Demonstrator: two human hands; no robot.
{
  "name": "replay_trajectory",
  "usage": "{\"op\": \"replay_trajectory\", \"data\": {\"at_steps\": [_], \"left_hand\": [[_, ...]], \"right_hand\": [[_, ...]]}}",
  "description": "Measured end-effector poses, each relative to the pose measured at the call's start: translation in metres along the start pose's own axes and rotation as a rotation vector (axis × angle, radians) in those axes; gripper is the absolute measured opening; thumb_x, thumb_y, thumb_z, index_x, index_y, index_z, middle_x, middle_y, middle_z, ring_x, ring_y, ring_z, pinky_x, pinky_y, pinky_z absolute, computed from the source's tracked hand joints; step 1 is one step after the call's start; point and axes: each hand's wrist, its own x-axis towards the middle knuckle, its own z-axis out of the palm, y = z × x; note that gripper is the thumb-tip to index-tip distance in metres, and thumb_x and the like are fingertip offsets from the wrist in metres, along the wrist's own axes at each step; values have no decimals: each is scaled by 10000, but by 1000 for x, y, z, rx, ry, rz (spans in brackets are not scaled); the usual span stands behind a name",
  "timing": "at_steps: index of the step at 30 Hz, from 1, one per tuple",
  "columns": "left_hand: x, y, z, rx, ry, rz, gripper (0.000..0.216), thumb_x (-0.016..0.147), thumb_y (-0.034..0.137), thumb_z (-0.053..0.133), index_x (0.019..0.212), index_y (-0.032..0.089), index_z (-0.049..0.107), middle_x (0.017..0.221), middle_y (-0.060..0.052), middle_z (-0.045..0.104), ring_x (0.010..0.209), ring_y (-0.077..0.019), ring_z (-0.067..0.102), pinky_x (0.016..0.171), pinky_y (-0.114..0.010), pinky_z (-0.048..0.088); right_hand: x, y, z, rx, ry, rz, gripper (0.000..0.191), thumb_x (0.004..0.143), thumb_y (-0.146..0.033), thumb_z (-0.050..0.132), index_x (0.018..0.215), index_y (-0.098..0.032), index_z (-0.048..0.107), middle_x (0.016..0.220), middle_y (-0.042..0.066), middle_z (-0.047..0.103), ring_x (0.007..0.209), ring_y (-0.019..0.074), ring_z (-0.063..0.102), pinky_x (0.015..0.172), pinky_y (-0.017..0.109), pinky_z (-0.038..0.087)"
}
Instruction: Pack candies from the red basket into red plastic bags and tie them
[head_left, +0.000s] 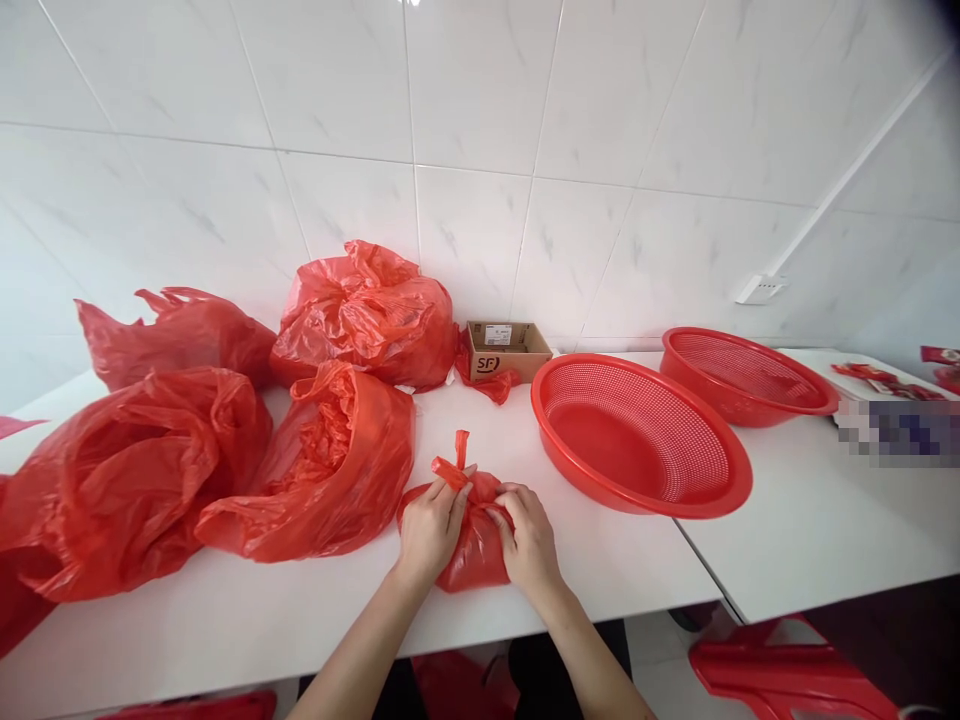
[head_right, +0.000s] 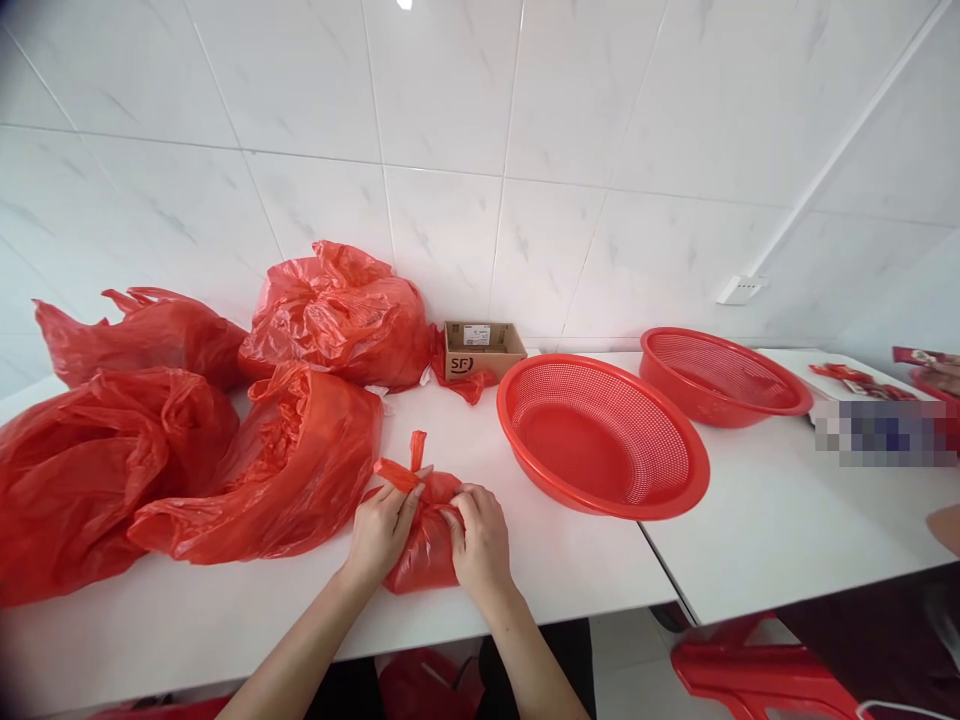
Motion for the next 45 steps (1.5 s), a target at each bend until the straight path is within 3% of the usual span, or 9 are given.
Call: {"op": "replay_trajectory", "data": {"at_steps": [16,37,41,45], "left_hand": [[6,5,3,-45,-97,-100,375,1006,329,367,1162,213,687,1082,-67,744,771,-178,714,630,-269,536],[5,1,7,-129,-77,-102,364,1000,340,381,1141,226,698,1067,-62,746,847,-189,708,710,-299,547],[5,3,-2,-132,-28,-78,320,972,344,455,1043,223,743,893,-60,736,760,-195,643,682,-315,511],[12,14,-22,-167,19,-18,294,952,349,501,1105,250,731,930,-65,713,868,-223,593,801,-369,500]], "right_hand": [[-3,4,2,71,-23,86,153,979,-195,407,949,-239,551,1072,77,597,1020,221,561,880,401,486],[-3,6,4,73,-54,122,144,963,-195,426,936,-234,562,1031,70,621,957,217,585,832,383,497],[-1,9,0,74,-118,145,139,947,-207,450,898,-224,578,936,56,642,880,215,600,803,388,501],[14,0,-23,195,-144,218,121,921,-239,498,921,-214,617,940,57,660,892,210,630,823,385,519]]}}
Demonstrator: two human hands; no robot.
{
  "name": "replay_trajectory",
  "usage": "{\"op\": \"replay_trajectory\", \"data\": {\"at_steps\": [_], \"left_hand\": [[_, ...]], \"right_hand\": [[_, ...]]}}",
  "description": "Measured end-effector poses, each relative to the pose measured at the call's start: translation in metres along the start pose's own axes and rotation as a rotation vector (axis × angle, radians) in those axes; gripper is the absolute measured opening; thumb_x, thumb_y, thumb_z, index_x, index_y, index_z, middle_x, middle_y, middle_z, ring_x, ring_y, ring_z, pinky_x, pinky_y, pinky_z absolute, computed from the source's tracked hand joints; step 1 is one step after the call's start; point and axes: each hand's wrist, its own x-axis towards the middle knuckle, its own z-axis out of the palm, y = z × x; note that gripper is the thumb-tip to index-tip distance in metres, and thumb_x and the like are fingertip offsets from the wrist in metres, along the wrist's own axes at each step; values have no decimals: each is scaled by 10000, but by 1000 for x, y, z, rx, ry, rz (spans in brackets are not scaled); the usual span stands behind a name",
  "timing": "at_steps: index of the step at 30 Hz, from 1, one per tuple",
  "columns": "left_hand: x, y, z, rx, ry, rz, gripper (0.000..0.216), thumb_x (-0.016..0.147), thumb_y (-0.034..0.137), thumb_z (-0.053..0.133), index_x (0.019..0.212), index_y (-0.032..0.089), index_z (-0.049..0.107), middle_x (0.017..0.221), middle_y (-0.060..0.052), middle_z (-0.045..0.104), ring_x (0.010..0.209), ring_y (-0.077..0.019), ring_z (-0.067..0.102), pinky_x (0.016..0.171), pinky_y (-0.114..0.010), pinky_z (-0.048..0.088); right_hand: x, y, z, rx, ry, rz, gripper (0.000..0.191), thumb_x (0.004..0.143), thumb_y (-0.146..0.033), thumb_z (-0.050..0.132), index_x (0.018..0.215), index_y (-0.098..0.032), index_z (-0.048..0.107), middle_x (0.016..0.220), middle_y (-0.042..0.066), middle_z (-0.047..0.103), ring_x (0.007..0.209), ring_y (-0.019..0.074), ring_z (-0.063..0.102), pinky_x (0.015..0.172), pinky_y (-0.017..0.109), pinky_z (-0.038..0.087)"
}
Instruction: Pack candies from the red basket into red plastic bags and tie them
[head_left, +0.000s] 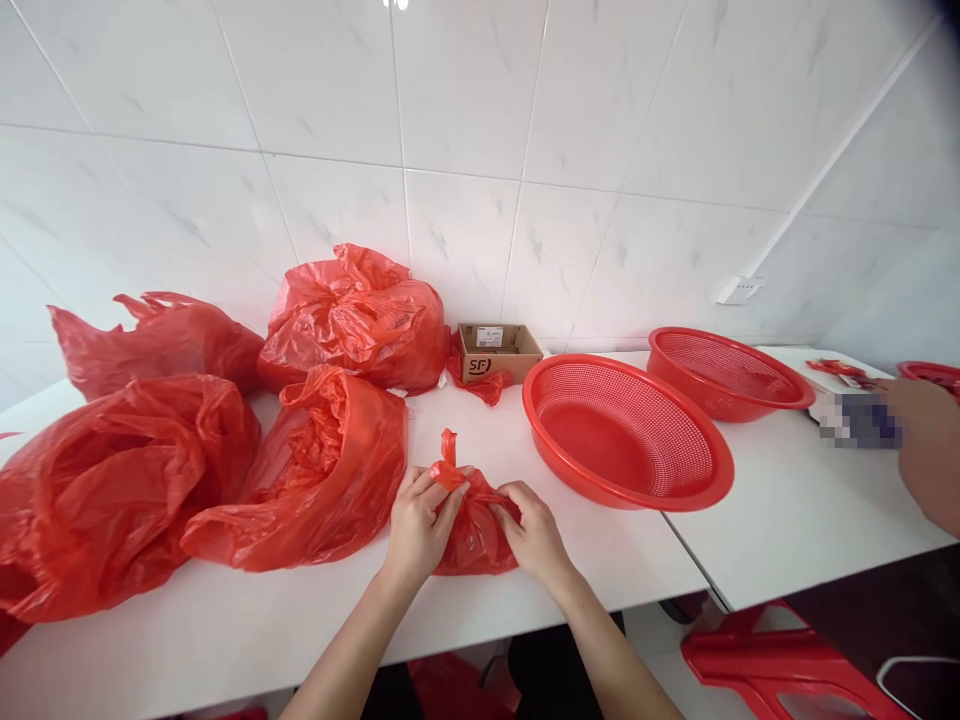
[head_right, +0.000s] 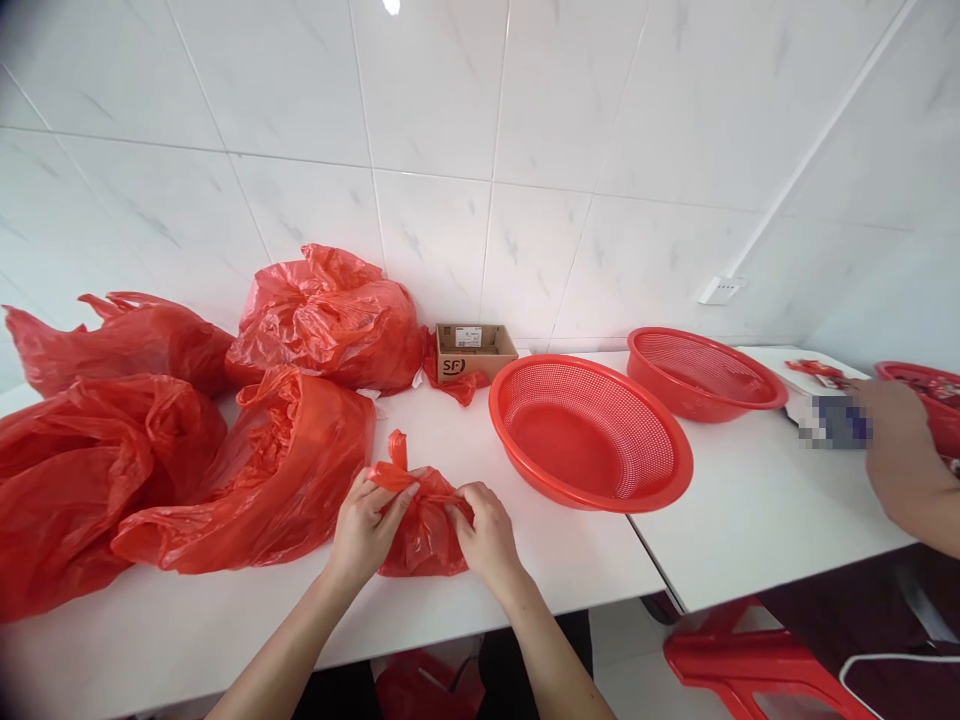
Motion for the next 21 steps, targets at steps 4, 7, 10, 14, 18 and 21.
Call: {"op": "replay_trajectory", "data": {"at_steps": [4,7,10,14,18,21], "left_hand": [[13,20,-16,-158,-112,6,298,968,345,470,1030,230,738,961,-66,672,897,-201,610,806,-325,493],[22,31,-21,-283,-221,-22,316,961,363,475,887,203,737,895,-62,635,803,-184,606,747,-304,478],[24,34,-20,-377,-271,-49,287,922,382,542,797,200,725,885,-55,630,787,-180,595,746,-300,464],[22,28,-15,-498,-250,-150,324,911,434,545,775,179,692,760,-30,623,709,-168,576,684,-285,462],[21,19,-7,-596,-117,-268,353,951,440,465,819,174,655,664,4,559,648,-144,529,664,-271,438],[21,18,-5,-649,-96,-300,377,949,432,479,721,169,623,740,-19,575,715,-150,544,720,-277,437]], "right_hand": [[21,-38,-26,297,-61,-23,275,926,-341,538,1176,-250,609,1215,69,645,1162,212,596,1011,407,466],[43,-65,-28,425,-37,3,383,916,-420,551,1264,-263,577,1239,69,643,1184,214,585,1019,420,460],[60,-76,-17,596,-68,103,311,885,-468,579,1047,-218,671,977,49,702,954,192,651,867,365,526],[72,-71,-6,907,49,222,276,812,-469,668,802,-194,664,863,26,681,746,131,609,688,266,505],[75,-65,-7,996,145,280,302,767,-477,703,790,-188,620,797,13,655,581,84,503,527,215,401],[69,-73,-14,1003,155,237,328,790,-501,680,788,-183,597,706,-10,599,534,80,470,516,226,392]]}}
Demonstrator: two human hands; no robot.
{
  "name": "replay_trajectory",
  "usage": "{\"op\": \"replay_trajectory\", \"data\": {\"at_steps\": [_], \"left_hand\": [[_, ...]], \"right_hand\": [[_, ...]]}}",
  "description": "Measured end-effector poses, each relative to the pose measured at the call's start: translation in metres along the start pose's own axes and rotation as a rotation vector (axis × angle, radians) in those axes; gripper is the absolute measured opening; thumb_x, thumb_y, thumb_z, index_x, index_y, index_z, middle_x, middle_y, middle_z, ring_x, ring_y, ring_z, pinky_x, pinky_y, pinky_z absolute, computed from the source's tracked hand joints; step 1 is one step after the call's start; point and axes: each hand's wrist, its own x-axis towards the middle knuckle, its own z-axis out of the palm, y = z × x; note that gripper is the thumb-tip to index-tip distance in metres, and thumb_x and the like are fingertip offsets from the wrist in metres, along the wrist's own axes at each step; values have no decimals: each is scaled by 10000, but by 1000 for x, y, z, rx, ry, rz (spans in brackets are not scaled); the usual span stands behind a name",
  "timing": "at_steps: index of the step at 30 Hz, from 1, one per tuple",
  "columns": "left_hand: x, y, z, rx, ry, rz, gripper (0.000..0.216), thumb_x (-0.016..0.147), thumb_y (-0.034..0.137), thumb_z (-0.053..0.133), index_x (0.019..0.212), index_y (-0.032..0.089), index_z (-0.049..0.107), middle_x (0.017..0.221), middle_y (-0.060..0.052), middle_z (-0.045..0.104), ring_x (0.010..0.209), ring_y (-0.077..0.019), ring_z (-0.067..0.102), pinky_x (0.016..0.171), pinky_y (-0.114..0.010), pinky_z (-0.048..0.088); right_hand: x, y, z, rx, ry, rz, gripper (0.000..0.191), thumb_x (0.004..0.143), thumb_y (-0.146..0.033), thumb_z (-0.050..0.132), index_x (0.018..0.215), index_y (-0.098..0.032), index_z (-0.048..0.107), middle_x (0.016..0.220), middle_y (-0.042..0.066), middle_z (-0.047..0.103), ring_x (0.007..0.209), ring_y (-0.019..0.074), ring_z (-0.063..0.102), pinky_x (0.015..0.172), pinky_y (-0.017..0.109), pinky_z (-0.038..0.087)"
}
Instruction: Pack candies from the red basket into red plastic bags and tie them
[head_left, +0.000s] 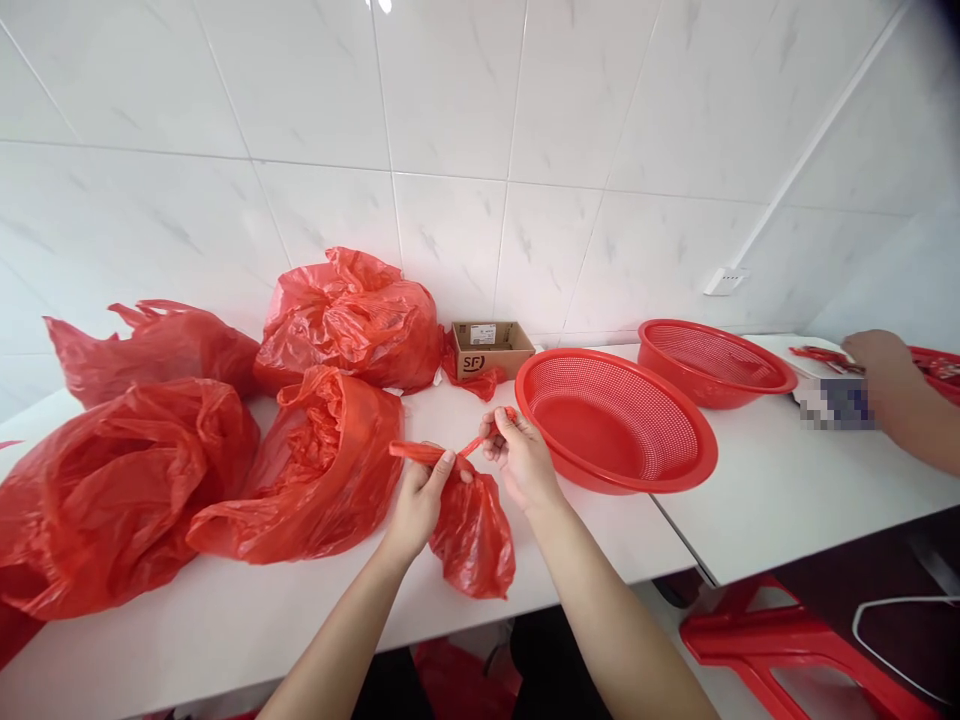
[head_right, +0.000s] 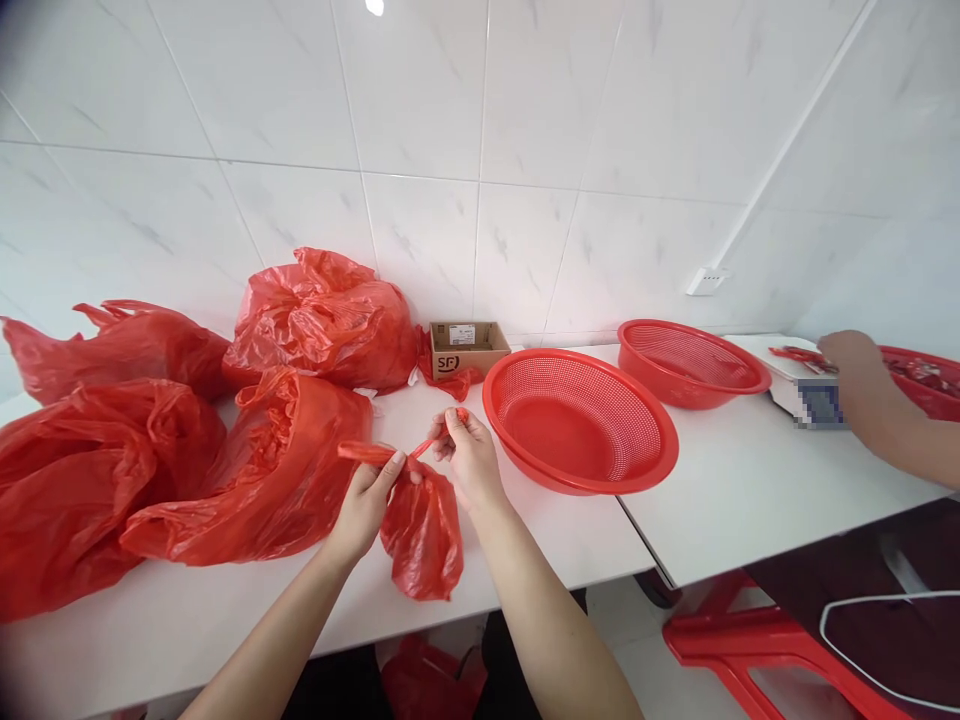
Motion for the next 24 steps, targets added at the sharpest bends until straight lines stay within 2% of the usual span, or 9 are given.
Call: {"op": "replay_trajectory", "data": {"at_steps": [4,8,12,16,18,19,21,22,24], "left_hand": [[-2,3,-3,-80,2,-20,307,907,413,578,709,180,546,748,12,510,693,-125,503,699,-261,420],[-6,5,-6,-181,-47,-60,310,883,421,608,737,196,455,706,36,486,653,-116,504,659,-267,434],[-9,8,-5,-192,-127,-91,284,786,363,735,805,185,514,763,12,580,677,-136,572,654,-288,467],[-8,13,-8,-124,-154,-68,222,780,318,742,764,174,573,787,-9,618,738,-146,598,719,-299,484],[-8,16,-11,-69,-162,-35,185,777,284,741,732,176,597,831,-17,621,821,-156,604,810,-314,478],[-7,17,-13,-39,-164,-16,157,769,262,744,726,180,617,837,-15,611,850,-157,596,853,-318,467],[-6,19,-17,26,-174,16,92,750,215,752,732,194,665,820,-6,581,874,-156,572,899,-314,443],[-6,20,-18,73,-189,32,66,746,197,748,739,201,683,811,-5,569,875,-156,564,894,-308,441],[-6,21,-20,173,-242,65,32,763,182,717,763,206,697,821,-11,576,866,-160,577,848,-299,461]], "right_hand": [[-25,-10,3,-159,-39,-101,319,892,-502,579,839,-187,597,634,-37,525,521,83,459,521,232,396],[-50,-4,-1,-257,-6,-52,257,897,-461,590,909,-205,574,547,-80,419,473,73,375,465,207,331],[-62,6,-10,-314,54,23,244,867,-439,623,942,-217,557,561,-89,409,467,71,363,449,199,308],[-62,4,-25,-458,-6,77,215,894,-435,566,938,-226,543,529,-87,437,464,96,418,472,221,356],[-59,-1,-33,-630,-7,-26,174,902,-393,556,932,-223,578,615,-39,556,583,134,547,595,272,456],[-57,-4,-37,-729,7,-120,151,896,-361,565,934,-221,606,731,1,628,713,162,608,705,312,489],[-52,-8,-41,-883,-4,-303,140,875,-287,584,980,-228,656,1023,58,675,994,205,618,916,376,465],[-50,-9,-41,-915,-55,-351,180,865,-252,587,1027,-239,666,1133,63,657,1082,210,591,975,387,441],[-47,-7,-39,-895,-210,-343,260,860,-197,570,1096,-256,662,1180,51,649,1112,193,581,990,369,442]]}}
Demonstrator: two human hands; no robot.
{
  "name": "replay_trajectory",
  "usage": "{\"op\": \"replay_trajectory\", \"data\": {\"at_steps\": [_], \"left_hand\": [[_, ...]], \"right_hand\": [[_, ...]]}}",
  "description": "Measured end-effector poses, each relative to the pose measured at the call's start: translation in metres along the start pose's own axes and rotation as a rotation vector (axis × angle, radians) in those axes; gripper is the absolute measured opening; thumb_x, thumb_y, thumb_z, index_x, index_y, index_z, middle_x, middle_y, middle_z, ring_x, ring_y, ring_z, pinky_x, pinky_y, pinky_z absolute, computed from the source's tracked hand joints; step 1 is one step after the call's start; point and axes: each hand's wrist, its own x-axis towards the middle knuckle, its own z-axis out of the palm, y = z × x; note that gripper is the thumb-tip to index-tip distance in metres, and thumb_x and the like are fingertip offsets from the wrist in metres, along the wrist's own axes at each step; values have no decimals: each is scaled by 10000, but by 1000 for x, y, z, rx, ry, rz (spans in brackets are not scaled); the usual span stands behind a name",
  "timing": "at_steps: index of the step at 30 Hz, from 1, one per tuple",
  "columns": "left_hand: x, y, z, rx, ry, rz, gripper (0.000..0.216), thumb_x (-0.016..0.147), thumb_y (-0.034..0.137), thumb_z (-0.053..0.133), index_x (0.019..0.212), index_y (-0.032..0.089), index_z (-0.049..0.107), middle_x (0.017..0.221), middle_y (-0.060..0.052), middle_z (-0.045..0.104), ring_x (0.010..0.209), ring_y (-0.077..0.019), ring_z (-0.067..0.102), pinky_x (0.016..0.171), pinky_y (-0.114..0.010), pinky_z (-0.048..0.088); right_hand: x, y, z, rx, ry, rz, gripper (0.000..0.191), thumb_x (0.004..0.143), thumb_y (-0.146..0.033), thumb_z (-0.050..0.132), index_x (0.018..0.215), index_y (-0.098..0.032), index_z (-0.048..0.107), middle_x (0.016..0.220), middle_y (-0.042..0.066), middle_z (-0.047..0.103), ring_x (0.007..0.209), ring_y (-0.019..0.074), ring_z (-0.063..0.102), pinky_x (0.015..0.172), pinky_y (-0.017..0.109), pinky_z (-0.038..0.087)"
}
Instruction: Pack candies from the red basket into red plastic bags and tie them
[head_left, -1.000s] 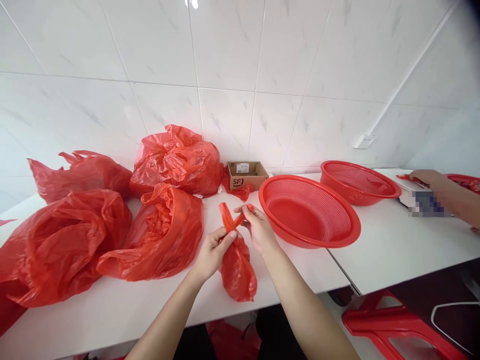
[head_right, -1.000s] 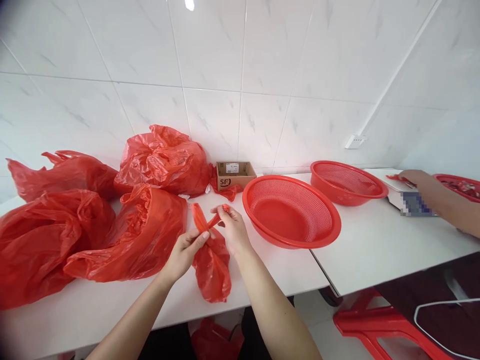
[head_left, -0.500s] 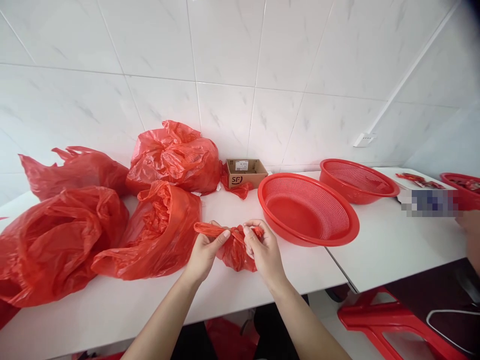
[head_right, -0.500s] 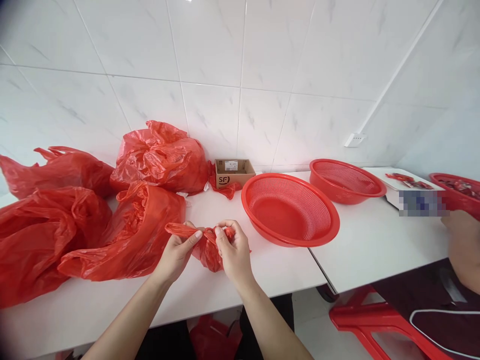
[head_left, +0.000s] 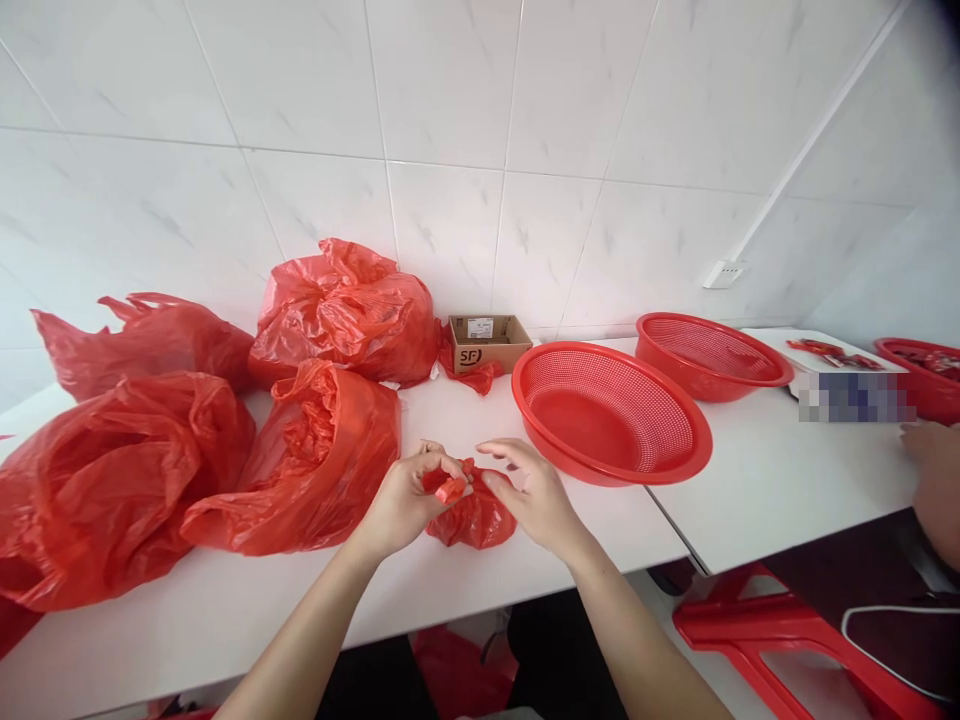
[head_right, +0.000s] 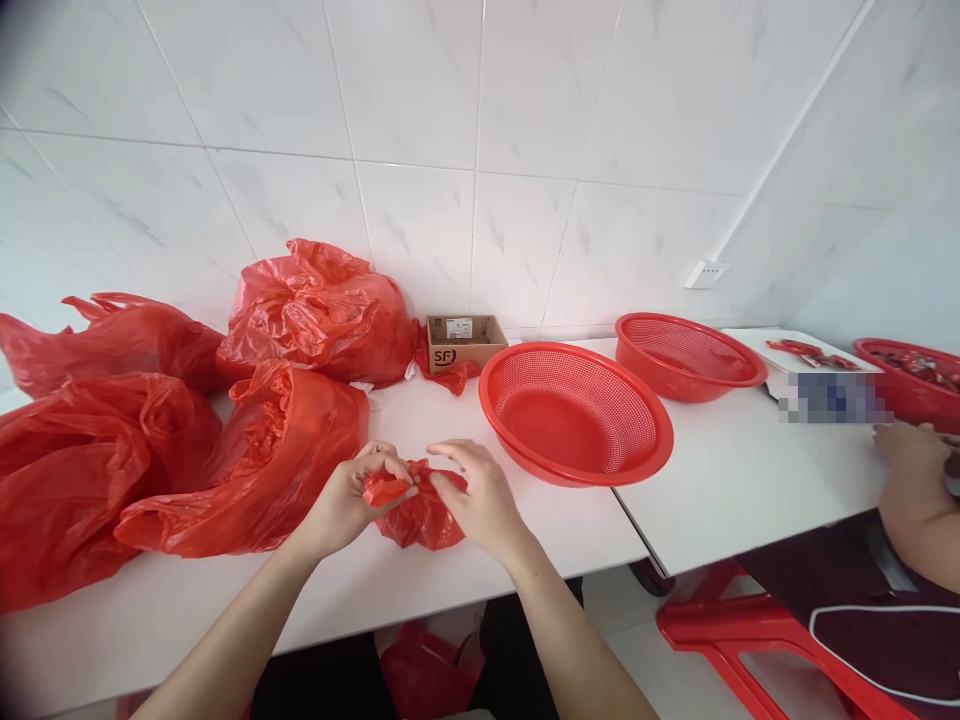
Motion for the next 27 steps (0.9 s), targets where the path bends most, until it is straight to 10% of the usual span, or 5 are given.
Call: {"op": "replay_trajectory", "data": {"at_steps": [5,14,18,27], "left_hand": [[-1,-6,0,95,-43,40,41,803,156,613,811,196,604,839,-18,663,768,-161,655,701,-284,514],[-8,-25,23,277,327,201,185,756,80,612,837,226,533,871,3,660,840,-170,645,704,-280,478],[-9,-20,22,276,316,291,305,787,123,640,1063,241,587,949,-13,668,857,-162,643,730,-279,511],[-8,-4,7,362,170,372,167,801,111,649,920,223,682,833,-6,697,779,-165,630,703,-280,486]], "right_hand": [[-3,2,21,140,-114,93,193,869,-154,511,988,-224,645,992,27,687,918,153,632,858,308,497],[-12,-5,33,318,-104,238,37,859,-225,592,884,-213,616,871,7,680,814,152,636,761,285,500],[-7,0,23,523,-133,277,146,878,-347,619,910,-205,637,852,9,655,768,139,614,707,271,494],[-4,1,16,593,-212,345,273,867,-436,636,998,-201,685,890,33,665,768,150,619,658,272,510]]}}
